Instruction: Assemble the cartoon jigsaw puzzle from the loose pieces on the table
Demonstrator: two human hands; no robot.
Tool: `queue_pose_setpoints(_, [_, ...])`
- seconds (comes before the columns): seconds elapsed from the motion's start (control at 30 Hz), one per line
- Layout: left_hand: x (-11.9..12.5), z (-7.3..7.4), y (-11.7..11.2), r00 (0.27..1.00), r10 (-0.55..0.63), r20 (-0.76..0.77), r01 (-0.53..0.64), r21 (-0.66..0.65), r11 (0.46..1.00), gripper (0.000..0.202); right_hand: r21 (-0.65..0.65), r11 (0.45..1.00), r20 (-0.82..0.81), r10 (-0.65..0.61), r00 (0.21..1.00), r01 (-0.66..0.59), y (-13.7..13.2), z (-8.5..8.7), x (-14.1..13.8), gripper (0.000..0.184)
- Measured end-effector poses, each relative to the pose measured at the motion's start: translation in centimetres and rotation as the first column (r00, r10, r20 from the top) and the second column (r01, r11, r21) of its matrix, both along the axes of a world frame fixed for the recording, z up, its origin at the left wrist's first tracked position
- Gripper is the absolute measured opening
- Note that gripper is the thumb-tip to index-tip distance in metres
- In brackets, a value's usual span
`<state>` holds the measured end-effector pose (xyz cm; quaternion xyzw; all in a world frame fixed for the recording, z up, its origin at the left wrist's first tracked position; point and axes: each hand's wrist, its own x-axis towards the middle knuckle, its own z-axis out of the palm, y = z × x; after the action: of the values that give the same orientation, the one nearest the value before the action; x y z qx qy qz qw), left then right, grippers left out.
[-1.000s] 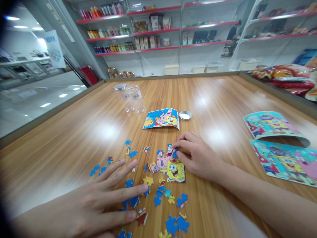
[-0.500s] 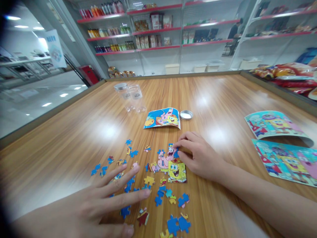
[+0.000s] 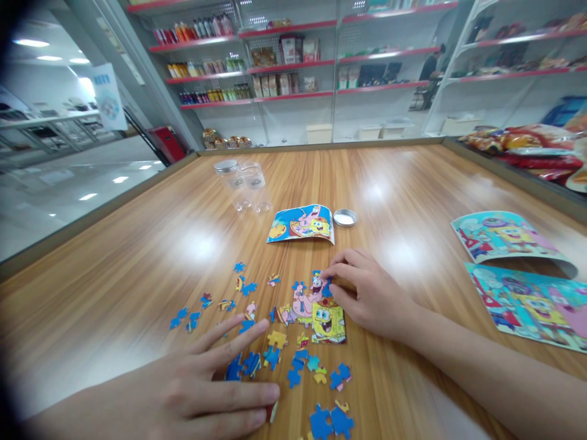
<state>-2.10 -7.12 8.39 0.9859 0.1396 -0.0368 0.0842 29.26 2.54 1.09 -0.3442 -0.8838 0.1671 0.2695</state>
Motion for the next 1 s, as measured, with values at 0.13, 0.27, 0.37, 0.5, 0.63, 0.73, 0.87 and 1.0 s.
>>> queue_pose_setpoints(0.13, [-0.2,0.0,0.2,0.995,0.068,0.068,-0.063,-0.071,0.995,0.054,-0.007,1.0,0.01,-0.004,1.0,0.004,0.0,-0.1,0.1,0.023])
queue_pose_setpoints(0.27, [-0.4,-0.4,0.1,0.997,0.057,0.05,-0.054,-0.06,0.997,0.057,-0.008,1.0,0.027,-0.004,1.0,0.004,0.1,-0.4,0.3,0.023])
queue_pose_setpoints(0.37, [-0.4,-1.0,-0.1,0.995,0.084,0.059,-0.08,-0.057,0.995,0.059,-0.008,1.0,0.037,-0.006,0.999,0.006,0.2,-0.6,0.4,0.023])
queue_pose_setpoints(0.5, [-0.8,-1.4,-0.2,0.987,0.152,0.058,-0.146,-0.097,0.984,0.063,-0.001,1.0,0.043,-0.007,0.999,0.007,0.4,-0.9,0.6,0.022])
queue_pose_setpoints(0.63, [-1.7,-1.3,0.0,0.984,0.176,0.004,-0.175,-0.091,0.98,0.073,0.006,1.0,0.059,-0.009,0.998,0.009,0.6,-1.3,0.8,0.023])
queue_pose_setpoints(0.73, [-2.5,-1.2,0.3,0.982,0.189,0.031,-0.187,-0.056,0.981,0.07,0.012,1.0,0.077,-0.009,0.997,0.008,0.7,-1.6,1.1,0.026])
queue_pose_setpoints(0.87, [-4.3,-1.5,1.1,0.922,0.362,0.14,-0.373,0.062,0.926,0.051,0.017,1.0,0.095,-0.013,0.995,0.011,0.8,-1.9,1.4,0.026])
queue_pose_setpoints(1.0, [-5.7,-2.8,1.9,0.811,0.536,0.236,-0.569,0.101,0.816,0.038,0.012,1.0,0.094,-0.016,0.995,0.015,0.8,-1.9,1.4,0.026])
